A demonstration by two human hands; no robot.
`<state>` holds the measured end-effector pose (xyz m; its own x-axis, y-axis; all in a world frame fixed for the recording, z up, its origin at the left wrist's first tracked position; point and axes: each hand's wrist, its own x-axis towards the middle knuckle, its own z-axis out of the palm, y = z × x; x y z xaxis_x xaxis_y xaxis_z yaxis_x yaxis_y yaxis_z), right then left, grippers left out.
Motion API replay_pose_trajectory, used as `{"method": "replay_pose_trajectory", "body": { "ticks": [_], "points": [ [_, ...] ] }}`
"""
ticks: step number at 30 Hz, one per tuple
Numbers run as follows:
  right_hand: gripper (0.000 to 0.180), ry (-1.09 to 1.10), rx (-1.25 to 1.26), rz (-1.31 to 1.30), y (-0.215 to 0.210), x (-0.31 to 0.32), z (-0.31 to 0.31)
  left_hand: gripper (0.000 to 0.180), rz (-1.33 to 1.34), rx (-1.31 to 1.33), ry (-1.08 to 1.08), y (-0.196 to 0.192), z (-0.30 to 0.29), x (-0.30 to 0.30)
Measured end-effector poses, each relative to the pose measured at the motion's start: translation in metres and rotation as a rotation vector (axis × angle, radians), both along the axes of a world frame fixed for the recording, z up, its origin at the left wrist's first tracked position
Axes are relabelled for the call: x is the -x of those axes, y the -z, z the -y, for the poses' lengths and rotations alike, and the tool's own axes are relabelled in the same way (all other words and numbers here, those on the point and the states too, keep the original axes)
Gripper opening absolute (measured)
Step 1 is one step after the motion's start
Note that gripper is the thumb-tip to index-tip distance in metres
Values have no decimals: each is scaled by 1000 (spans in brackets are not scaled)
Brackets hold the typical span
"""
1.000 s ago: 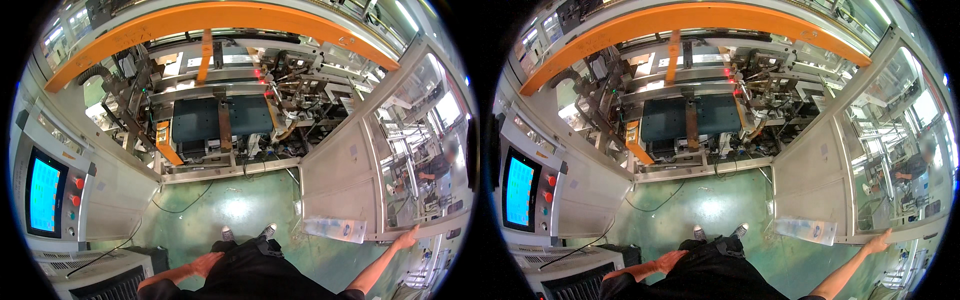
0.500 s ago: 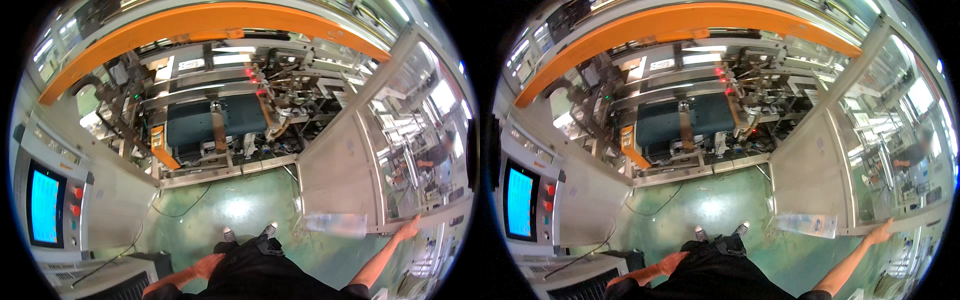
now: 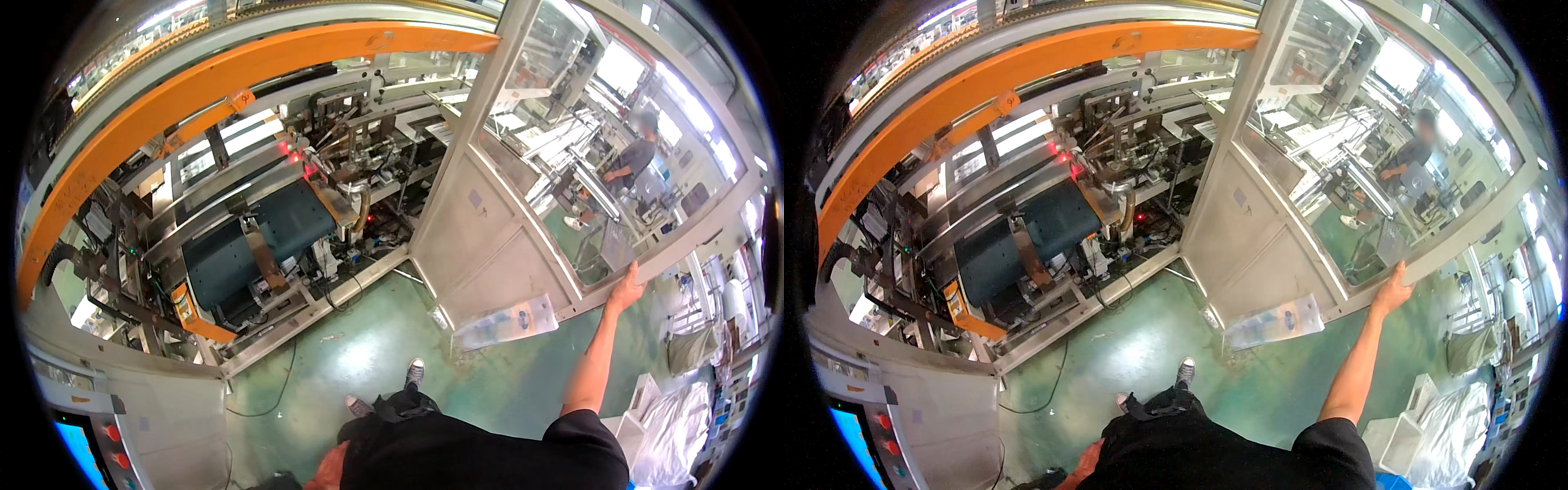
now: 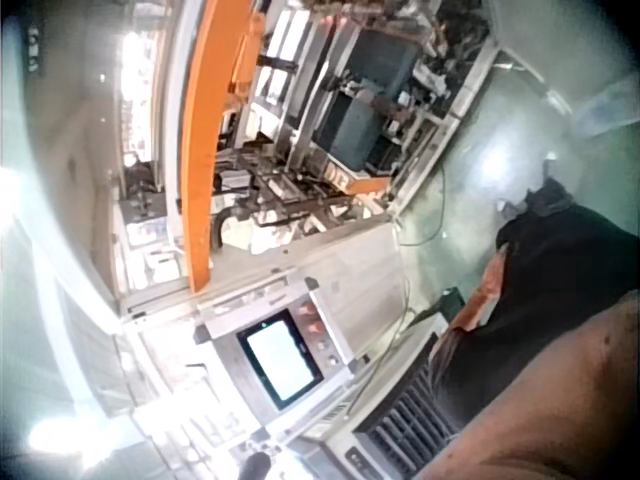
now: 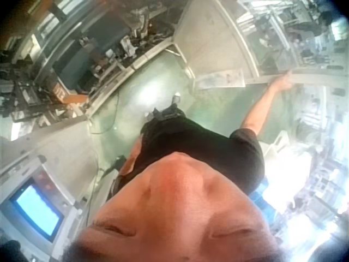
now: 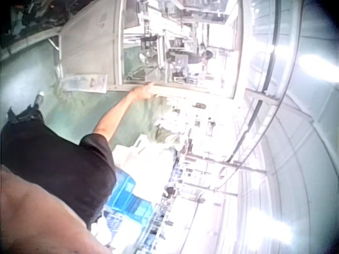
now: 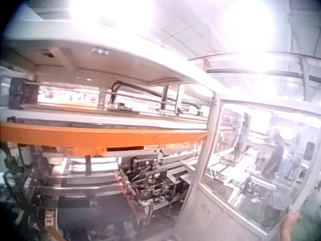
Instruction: The person operates a packaging machine in a factory, loading white cylindrical items into the machine and pressing buttons on the control panel. The person also handles a transparent plastic bag and places it on the machine.
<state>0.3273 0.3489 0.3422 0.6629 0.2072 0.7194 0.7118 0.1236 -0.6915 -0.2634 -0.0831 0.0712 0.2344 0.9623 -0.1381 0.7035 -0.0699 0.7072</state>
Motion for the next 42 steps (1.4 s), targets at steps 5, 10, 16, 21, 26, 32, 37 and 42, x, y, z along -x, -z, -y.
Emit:
{"method": "replay_pose_trajectory", "body": {
  "ticks": [5,10,16,21,26,32,37,42],
  "points": [
    [48,-50,-38,-46,0,4,-4,72,-9,5,-10,-1,2,3],
    [50,-17,-14,-31,-1,5,-2,72,-10,4,-7,0,1,2],
    [45,-32,-19,-63,-5,11,-1,72,-13,-3,-8,0,-3,1],
    [44,20,-5,-22,-2,6,-5,72,-17,-20,-7,2,-2,0],
    [46,10,-4,-48,0,-5,-4,72,-24,-83,29,8,1,0],
    [48,-33,11,-50,6,-3,-6,72,-42,-181,84,-4,5,1],
    [47,13,20,10,4,-5,-5,72,17,-95,57,-4,8,0],
    [54,91,102,35,4,-13,-2,69,88,-103,32,-3,7,-1]
  ]
}}
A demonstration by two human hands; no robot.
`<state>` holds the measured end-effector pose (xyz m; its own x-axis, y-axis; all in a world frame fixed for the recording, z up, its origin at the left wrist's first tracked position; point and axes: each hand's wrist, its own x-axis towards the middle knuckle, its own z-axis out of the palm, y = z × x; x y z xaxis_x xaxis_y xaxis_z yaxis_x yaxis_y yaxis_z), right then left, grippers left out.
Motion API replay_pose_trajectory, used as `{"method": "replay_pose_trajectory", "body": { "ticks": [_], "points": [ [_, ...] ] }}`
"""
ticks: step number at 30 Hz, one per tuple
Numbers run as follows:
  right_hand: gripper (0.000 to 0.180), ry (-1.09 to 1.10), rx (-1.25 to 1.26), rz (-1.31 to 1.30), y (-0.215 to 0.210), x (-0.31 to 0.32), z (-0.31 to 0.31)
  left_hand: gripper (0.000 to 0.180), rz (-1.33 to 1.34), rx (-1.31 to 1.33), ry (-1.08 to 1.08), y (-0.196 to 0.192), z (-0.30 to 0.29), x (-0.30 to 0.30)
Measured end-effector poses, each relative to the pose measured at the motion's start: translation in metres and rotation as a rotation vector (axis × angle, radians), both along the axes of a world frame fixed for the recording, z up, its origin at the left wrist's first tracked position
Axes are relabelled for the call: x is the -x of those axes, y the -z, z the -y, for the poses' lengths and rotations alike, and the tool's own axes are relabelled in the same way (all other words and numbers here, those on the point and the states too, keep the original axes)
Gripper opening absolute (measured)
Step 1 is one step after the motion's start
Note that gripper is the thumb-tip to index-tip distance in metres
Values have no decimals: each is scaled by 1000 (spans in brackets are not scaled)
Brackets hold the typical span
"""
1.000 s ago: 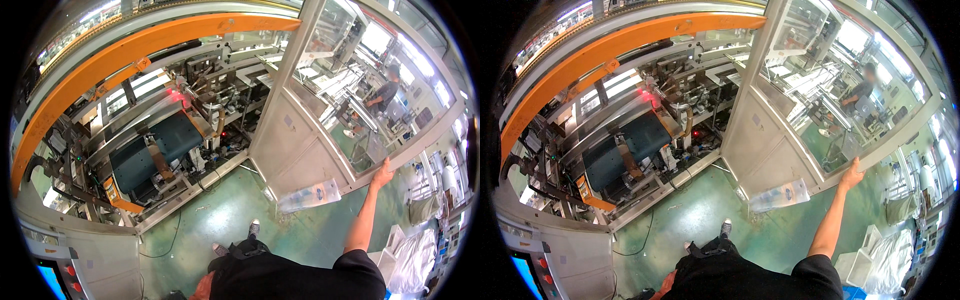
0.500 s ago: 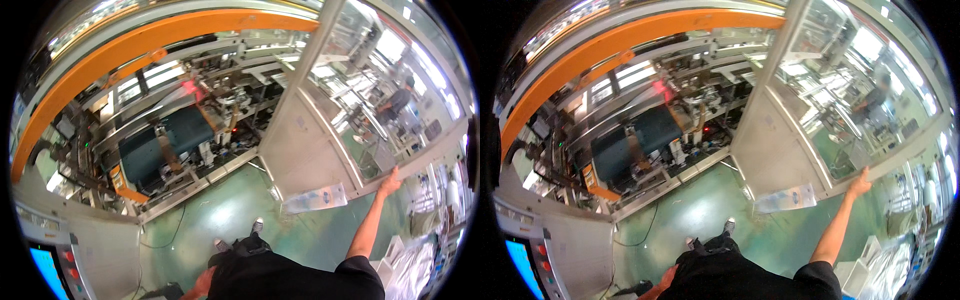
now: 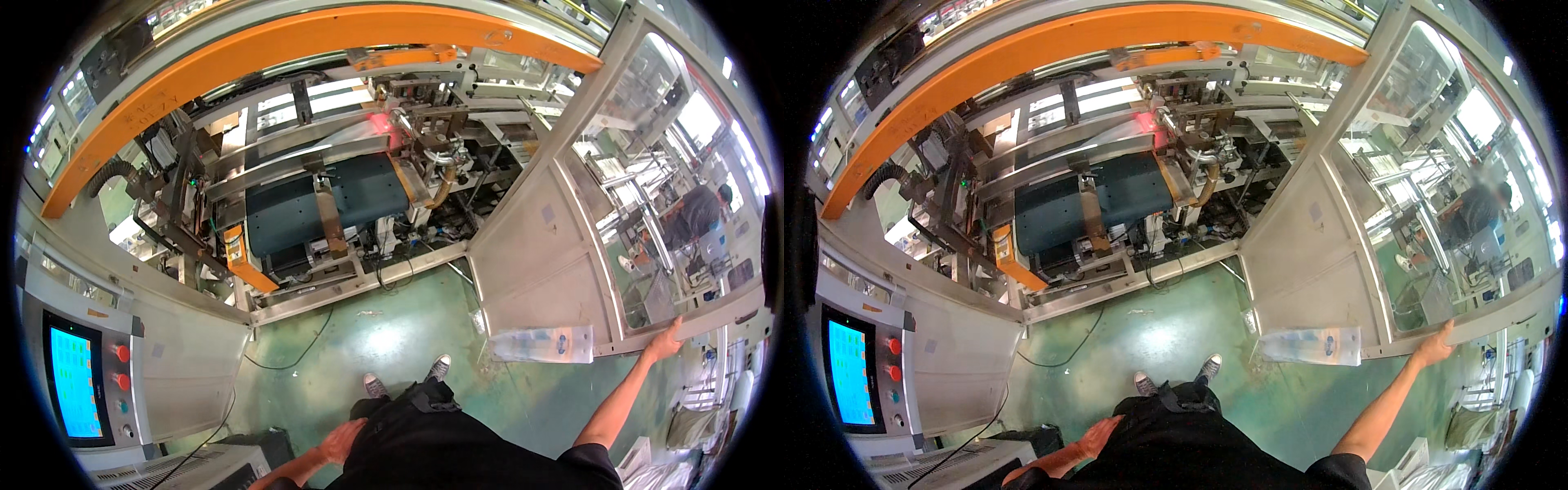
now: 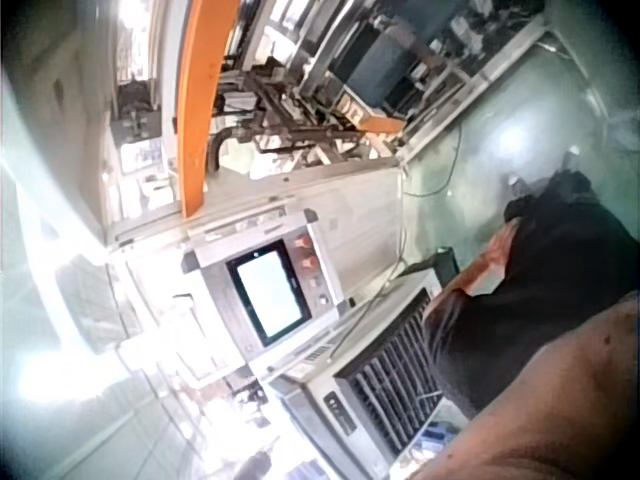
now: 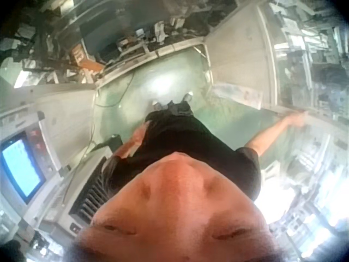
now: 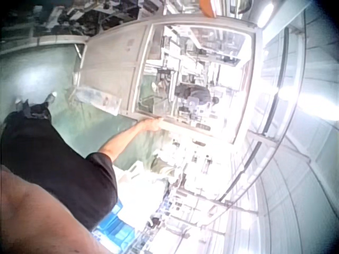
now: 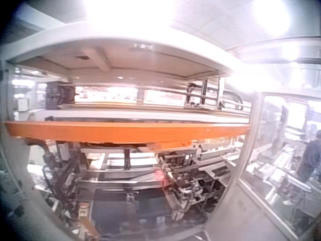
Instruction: The person operates a packaging machine in a factory, loading white cylindrical items into the machine and pressing buttons on the control panel. The person also handles a transparent plastic bag and places it on the machine.
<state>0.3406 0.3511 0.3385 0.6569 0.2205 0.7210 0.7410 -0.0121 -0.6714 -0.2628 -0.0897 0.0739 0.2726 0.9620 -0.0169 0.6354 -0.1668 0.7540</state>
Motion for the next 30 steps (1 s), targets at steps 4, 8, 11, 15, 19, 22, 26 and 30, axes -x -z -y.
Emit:
{"method": "replay_pose_trajectory", "body": {
  "ticks": [4,8,11,15,19,22,26,30],
  "points": [
    [48,-41,-29,-30,1,2,-1,66,-22,176,57,3,0,1],
    [50,-66,-77,-1,-2,9,-4,60,-124,191,25,25,17,-4],
    [49,-88,-93,-14,-4,11,-3,57,-123,-12,10,37,24,-2],
    [49,-73,-70,-53,-4,17,1,58,64,12,1,8,13,-1],
    [51,-78,-51,-74,-6,18,2,63,42,156,32,3,6,0],
    [50,-52,-36,-66,-4,17,2,68,35,191,39,-2,1,1],
    [49,-77,-24,-50,-1,10,1,75,70,112,38,1,1,0],
    [49,-90,11,-76,-3,12,3,79,4,204,50,-9,-3,-2]
  ]
}}
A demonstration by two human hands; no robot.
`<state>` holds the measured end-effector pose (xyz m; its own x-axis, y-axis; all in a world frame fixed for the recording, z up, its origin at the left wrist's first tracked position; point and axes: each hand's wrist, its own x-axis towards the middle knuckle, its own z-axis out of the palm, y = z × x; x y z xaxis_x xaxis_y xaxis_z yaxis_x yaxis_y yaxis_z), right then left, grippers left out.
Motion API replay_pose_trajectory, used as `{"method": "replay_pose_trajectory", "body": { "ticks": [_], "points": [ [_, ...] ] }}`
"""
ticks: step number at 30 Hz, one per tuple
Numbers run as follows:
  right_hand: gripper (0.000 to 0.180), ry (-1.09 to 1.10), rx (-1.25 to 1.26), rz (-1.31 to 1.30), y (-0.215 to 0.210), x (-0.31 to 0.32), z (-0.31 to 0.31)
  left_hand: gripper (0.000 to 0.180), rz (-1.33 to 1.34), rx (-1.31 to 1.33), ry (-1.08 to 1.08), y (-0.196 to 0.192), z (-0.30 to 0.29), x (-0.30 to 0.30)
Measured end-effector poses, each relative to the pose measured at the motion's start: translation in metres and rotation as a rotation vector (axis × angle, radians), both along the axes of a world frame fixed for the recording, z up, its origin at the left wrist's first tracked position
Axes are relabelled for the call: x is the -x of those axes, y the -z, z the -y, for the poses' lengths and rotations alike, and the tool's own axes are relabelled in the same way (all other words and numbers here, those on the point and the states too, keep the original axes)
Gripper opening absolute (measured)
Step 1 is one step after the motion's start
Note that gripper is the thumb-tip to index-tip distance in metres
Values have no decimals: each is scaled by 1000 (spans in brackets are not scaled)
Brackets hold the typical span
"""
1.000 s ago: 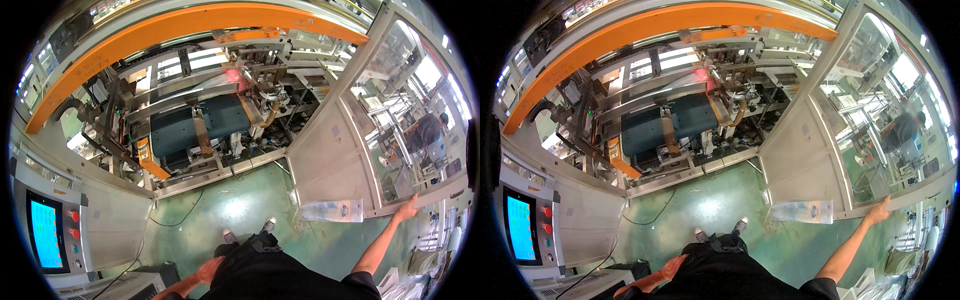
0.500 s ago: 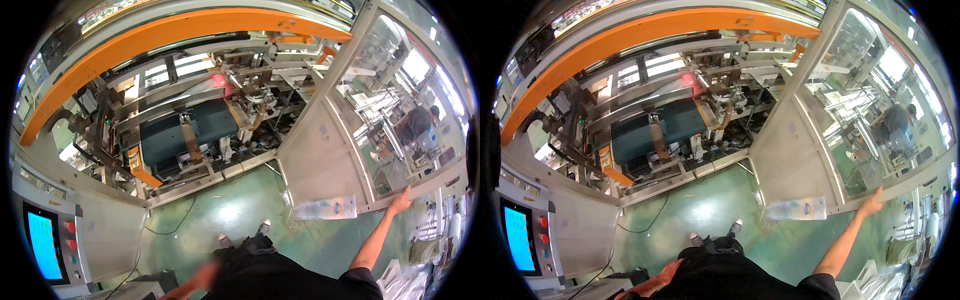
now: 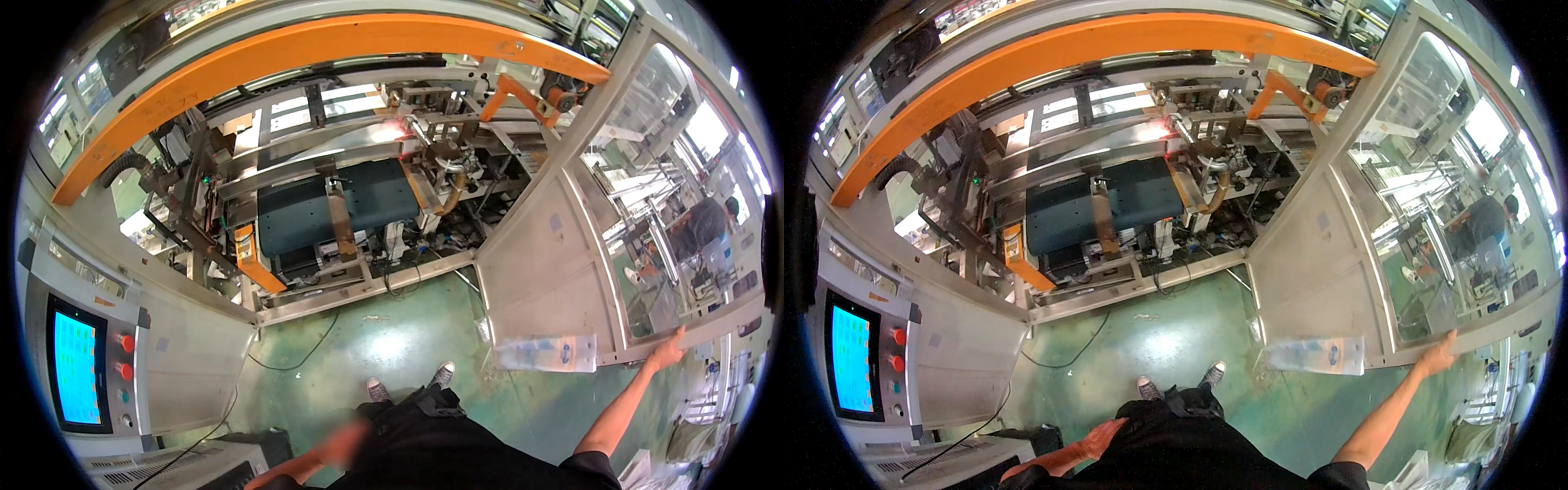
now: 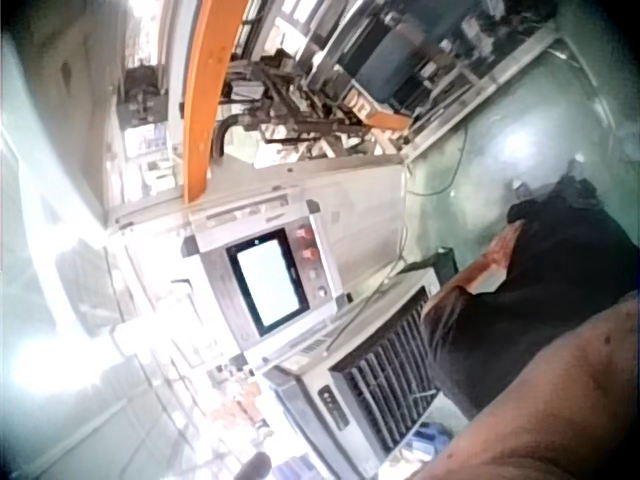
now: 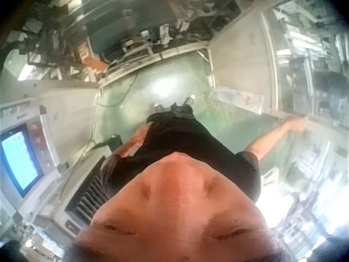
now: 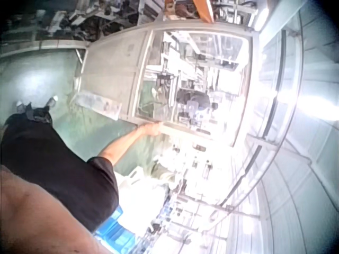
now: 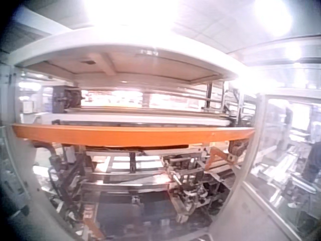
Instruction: The person operates a packaging machine in a factory, loading white cylindrical items into the machine and pressing buttons on the control panel. The person also handles a transparent plastic bag and places it on the machine.
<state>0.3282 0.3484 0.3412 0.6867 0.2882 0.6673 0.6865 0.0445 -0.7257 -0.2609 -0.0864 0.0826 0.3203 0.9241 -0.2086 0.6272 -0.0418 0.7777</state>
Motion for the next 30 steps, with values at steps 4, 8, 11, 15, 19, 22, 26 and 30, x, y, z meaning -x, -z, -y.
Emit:
{"method": "replay_pose_trajectory", "body": {
  "ticks": [4,8,11,15,19,22,26,30],
  "points": [
    [49,10,-25,23,2,-7,-1,81,21,-39,3,8,3,1],
    [50,25,-15,50,3,-12,-3,80,-20,-93,-10,40,17,-3],
    [50,6,2,57,3,-8,0,77,-17,-66,8,20,8,-2],
    [49,-5,7,41,5,-14,-6,73,2,-112,13,14,10,1],
    [49,90,115,-7,21,-51,-19,65,66,-75,-31,56,20,0],
    [53,139,175,-9,42,-106,-22,83,-64,-103,56,50,20,5],
    [65,200,164,190,42,-111,-30,115,-164,-128,97,53,25,2],
    [59,154,35,81,21,-52,-17,115,-77,-109,63,47,20,0]
  ]
}}
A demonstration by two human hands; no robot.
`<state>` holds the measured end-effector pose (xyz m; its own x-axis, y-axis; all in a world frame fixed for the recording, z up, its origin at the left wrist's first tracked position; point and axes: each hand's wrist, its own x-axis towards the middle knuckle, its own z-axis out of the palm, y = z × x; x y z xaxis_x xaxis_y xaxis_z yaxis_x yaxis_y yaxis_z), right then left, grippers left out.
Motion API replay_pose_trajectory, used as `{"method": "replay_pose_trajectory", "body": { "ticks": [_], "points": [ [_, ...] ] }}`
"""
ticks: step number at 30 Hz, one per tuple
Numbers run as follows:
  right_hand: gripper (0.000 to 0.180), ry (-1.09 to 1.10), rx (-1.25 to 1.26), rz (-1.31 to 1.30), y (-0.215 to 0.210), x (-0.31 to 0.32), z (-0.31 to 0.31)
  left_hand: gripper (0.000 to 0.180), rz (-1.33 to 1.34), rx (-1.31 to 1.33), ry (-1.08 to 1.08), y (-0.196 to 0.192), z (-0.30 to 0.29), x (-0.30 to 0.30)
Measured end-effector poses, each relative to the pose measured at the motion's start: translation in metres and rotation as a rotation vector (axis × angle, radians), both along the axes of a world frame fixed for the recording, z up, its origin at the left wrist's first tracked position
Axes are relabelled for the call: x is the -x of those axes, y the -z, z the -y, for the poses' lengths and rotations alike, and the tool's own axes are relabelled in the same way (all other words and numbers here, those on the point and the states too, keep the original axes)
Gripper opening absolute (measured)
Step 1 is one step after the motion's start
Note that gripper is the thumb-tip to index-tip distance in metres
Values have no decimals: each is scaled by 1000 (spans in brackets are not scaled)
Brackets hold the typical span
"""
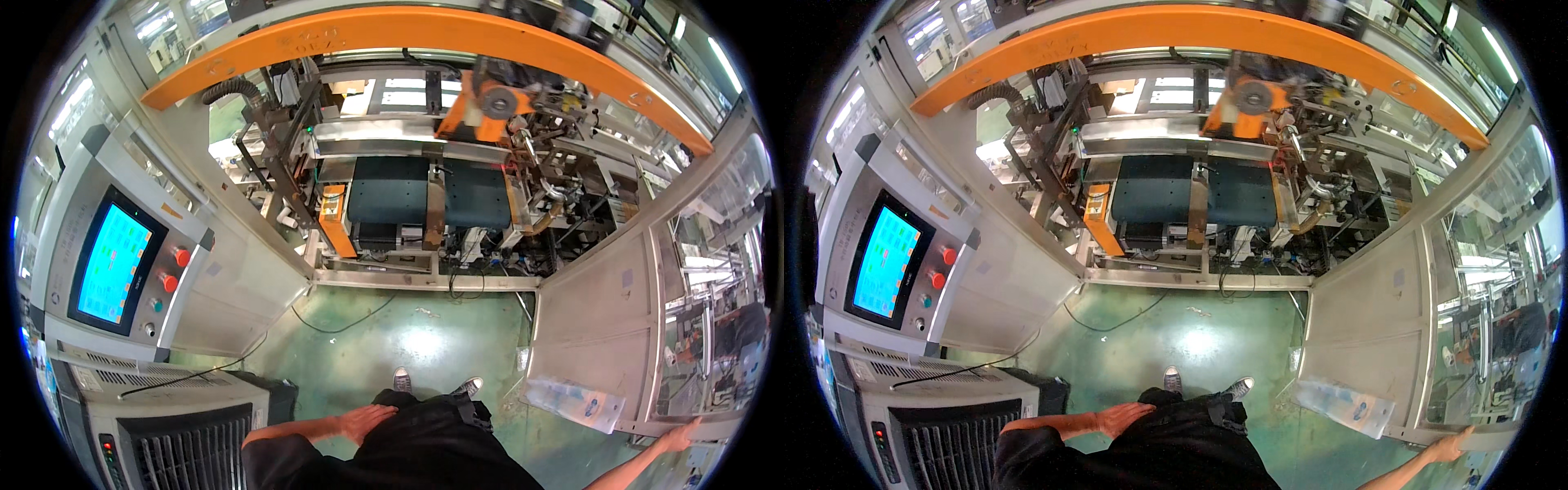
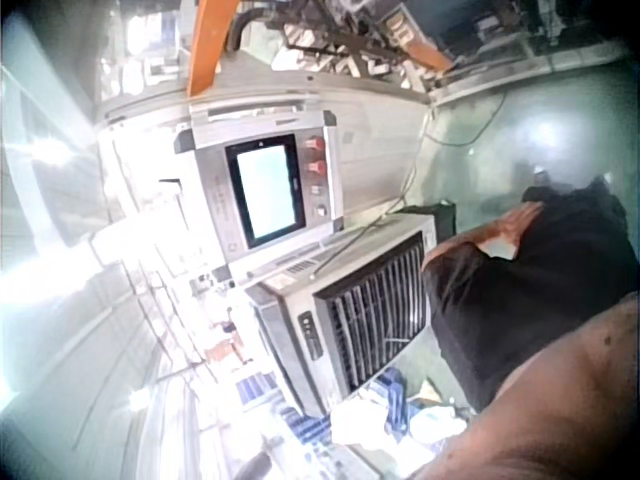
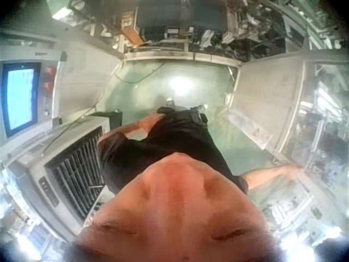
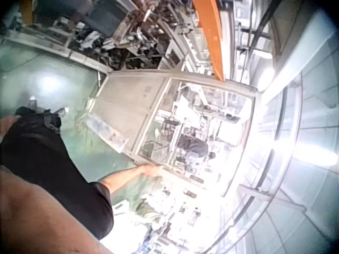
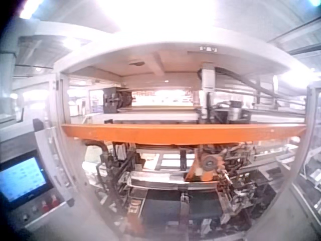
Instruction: The person operates a packaging machine in a factory, loading white cylindrical items into the machine and pressing buttons on the control panel. The person also handles a transparent plastic bag and places it on the machine.
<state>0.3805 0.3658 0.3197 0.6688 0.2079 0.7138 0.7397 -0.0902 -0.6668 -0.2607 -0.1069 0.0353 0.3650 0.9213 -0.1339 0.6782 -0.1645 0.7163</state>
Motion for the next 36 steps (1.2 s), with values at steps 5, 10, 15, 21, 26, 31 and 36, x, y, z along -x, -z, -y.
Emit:
{"method": "replay_pose_trajectory", "body": {
  "ticks": [5,10,15,21,26,31,36],
  "points": [
    [58,6,84,78,1,-14,0,118,55,9,-7,-11,-9,2],
    [61,131,215,67,8,-34,-10,121,27,9,-1,-12,-4,3],
    [71,212,232,75,25,-62,-47,122,27,-1,-29,-18,5,0],
    [73,130,76,136,9,-31,-19,123,31,48,29,-22,-9,3],
    [70,123,126,73,13,-43,-11,116,54,20,-1,-28,-10,3],
    [76,21,72,52,8,-20,-4,110,27,-2,-3,-20,-6,2],
    [68,66,57,57,-3,3,5,104,52,-3,-4,-21,-4,2]
  ]
}}
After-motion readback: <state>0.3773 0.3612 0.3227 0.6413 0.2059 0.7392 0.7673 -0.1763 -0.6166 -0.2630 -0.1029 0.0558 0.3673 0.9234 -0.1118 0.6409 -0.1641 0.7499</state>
